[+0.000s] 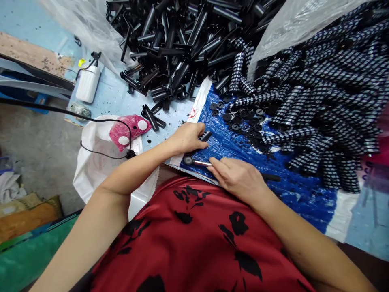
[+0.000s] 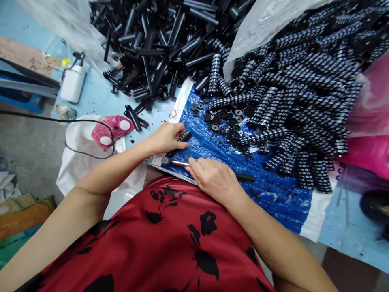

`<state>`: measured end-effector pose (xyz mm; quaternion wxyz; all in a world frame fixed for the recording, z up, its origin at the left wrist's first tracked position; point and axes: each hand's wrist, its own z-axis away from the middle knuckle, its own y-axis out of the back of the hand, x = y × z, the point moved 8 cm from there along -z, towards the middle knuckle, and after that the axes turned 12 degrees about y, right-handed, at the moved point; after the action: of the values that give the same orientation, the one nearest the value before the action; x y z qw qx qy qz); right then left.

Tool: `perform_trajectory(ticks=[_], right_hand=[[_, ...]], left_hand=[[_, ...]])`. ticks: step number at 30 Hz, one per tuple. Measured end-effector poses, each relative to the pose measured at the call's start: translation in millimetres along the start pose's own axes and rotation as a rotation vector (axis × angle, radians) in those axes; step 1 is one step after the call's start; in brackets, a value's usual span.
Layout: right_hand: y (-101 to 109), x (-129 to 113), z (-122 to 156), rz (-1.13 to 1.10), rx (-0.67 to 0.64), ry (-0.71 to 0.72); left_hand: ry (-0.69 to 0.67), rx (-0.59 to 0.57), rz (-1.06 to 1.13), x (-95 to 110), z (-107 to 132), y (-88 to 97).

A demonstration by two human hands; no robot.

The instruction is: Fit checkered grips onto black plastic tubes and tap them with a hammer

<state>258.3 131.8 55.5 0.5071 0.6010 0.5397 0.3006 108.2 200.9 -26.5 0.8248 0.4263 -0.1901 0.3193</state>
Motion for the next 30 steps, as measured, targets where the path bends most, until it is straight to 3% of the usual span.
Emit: perform_trajectory(ticks=[4,6,7,8,9,11,13,16,18,21,24,27,30], right_hand=[[6,7,21,-0.147,0.097,-0.004],[8,16,37,-0.114,0.105,-0.041],[8,21,45,-0.072,0.104,-0.064],[7,25,52,-0.029,0.093,-0.087],[5,28,56,0.005,0.084,-0.105],[-1,30,58,0.031,0.071,-0.132],[-5,27,52,0.017,0.072,-0.143],[-4,21,41,-0.015,0.079,-0.145],[1,23,42,-0.035,0.085,-0.126],[20,39,57,-0.005,0.091,-0.116],[49,69,72,0.232,0.077,-0.201],[55,96,71,0.421,-0.106,-0.196],[41,118,63,0.449,-0.316,-0.178]], left_hand=[[-0.073,0.045,-0.054,-7,29,20.9],[-0.128,-0.071,-0.108,-24,63,41.2],[-0.149,-0.198,-0.175,-35,84,47.5],[-0.108,-0.313,-0.262,-52,103,54.2],[-0.023,-0.353,-0.365,-70,119,64.5],[0.086,-0.285,-0.596,-95,136,84.7],[0.071,-0.081,-0.835,-98,133,96.4],[-0.034,0.260,-1.058,-83,107,98.9],[-0.075,0.366,-1.076,-78,88,97.3],[-0.103,0.382,-1.024,-79,69,98.0],[-0.110,0.385,-0.972,-79,63,102.2],[-0.117,0.373,-1.008,-77,60,101.5],[-0.087,0.341,-1.075,-80,53,100.5]])
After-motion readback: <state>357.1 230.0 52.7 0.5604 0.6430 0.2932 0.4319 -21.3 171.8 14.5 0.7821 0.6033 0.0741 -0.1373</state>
